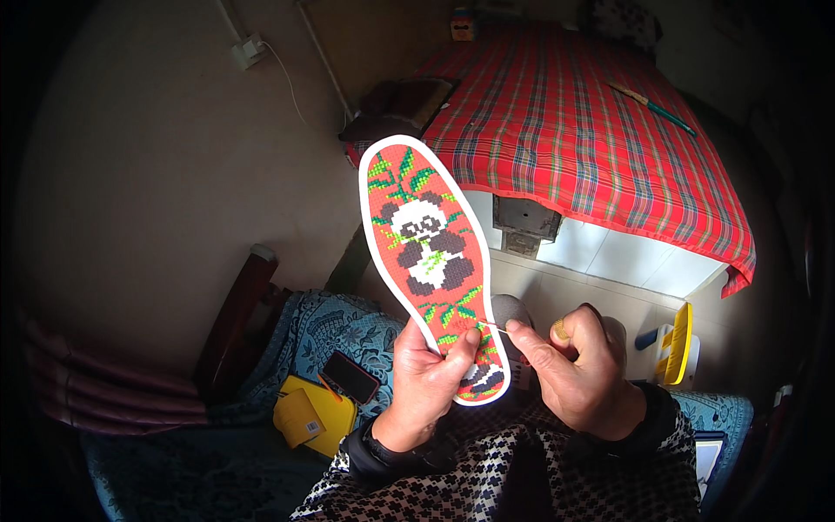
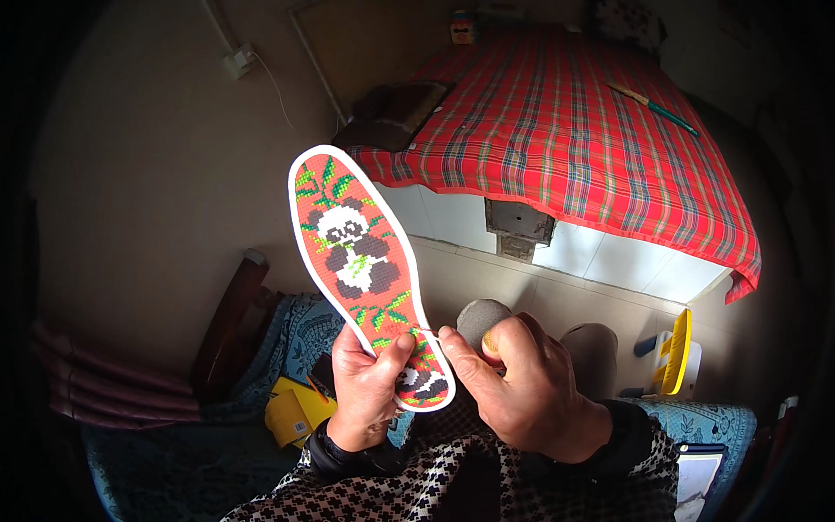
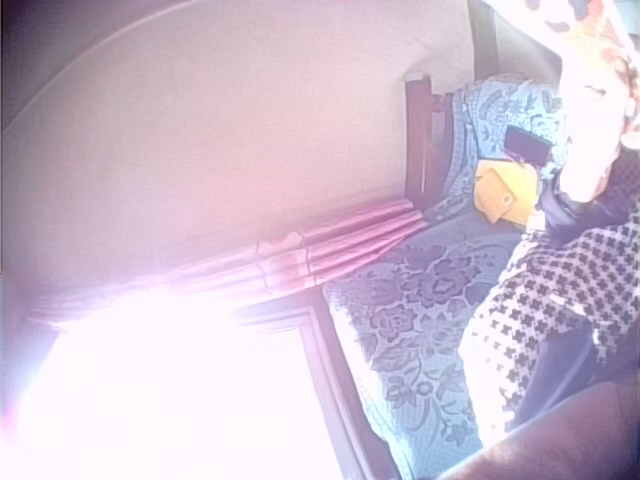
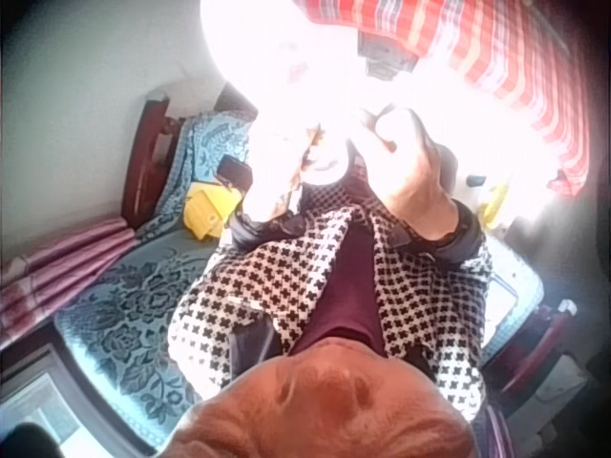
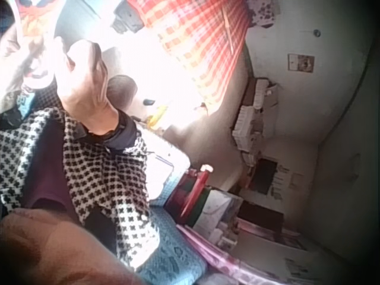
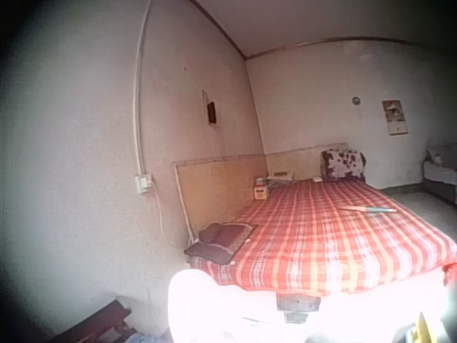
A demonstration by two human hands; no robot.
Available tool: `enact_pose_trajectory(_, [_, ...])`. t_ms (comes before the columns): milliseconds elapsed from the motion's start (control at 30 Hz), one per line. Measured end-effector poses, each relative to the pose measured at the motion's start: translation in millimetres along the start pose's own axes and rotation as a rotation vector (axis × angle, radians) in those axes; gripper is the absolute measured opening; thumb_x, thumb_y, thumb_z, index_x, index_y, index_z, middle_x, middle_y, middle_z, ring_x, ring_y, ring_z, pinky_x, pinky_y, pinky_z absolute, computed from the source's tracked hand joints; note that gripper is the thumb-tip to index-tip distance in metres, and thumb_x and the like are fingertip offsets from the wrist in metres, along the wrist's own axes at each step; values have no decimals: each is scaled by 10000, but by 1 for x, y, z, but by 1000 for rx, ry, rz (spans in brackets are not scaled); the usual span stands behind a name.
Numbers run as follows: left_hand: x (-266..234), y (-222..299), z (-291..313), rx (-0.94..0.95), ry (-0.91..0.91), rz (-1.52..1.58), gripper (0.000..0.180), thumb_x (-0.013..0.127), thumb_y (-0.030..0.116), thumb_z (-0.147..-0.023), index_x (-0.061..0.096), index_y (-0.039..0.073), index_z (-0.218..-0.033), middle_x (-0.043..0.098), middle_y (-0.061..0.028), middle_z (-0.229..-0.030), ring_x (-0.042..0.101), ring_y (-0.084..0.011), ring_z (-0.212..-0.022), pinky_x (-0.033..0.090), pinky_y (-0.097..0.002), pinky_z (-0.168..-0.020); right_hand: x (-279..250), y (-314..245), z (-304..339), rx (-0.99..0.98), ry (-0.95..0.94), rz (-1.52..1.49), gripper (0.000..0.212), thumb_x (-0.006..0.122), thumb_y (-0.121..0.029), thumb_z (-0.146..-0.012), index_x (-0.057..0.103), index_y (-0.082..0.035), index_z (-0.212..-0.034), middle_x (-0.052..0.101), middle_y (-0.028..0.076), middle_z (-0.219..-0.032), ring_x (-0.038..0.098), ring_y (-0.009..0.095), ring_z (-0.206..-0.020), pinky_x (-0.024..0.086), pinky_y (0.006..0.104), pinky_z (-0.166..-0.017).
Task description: The person embroiders a panda and bamboo design onto a shoe insole using a needle and red thread. They repeatedly insert the needle through the insole, pull the thread, and adjust the work while seated.
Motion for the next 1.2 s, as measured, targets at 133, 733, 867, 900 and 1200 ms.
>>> enact_pose_trajectory(133, [0,0,1,-8,18,-26,275,549,-78,-861,527,-3,-1124,648,-72,-1013,627,-102,-867,523,-252,-752,-1,-1,0,0,-20,11,179,736,-16,-732,686,16,-902,383,38,-698,439,163,-550,351,296,-402])
enact_pose_trajectory(733, [11,0,-1,550,-114,-903,341,671,-8,-772,563,-10,-1096,610,-116,-925,614,-218,-723,487,-285,-634,11,0,1,-77,-102,72,255,655,-32,-738,587,63,-964,470,129,-773,546,249,-665,492,304,-525])
enact_pose_trajectory(867, [6,-3,-1,294,-123,-585,236,667,8,-822,605,-31,-1047,620,-80,-965,610,-141,-781,485,-260,-684,12,9,5,158,-17,-273,257,727,-60,-734,560,30,-906,496,123,-811,561,211,-630,487,321,-526])
enact_pose_trajectory(900, [4,-6,-1,146,-85,-417,224,655,8,-837,610,-31,-1054,620,-59,-979,607,-127,-805,482,-252,-723,11,13,7,242,9,-393,276,761,-97,-737,563,8,-897,510,105,-826,546,186,-586,457,307,-494])
enact_pose_trajectory(1200, [6,-17,1,-262,-128,257,228,644,12,-851,616,-28,-1074,672,-86,-1005,633,-116,-876,514,-267,-803,45,36,30,981,-126,-1668,241,551,-118,-930,573,37,-1114,624,70,-976,606,138,-842,503,275,-743])
Point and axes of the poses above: each hand's wrist, its own z-axis away from the middle knuckle, its own x-axis out of the palm, y = z × x, the point moved 2 cm from there along -z, towards the middle knuckle
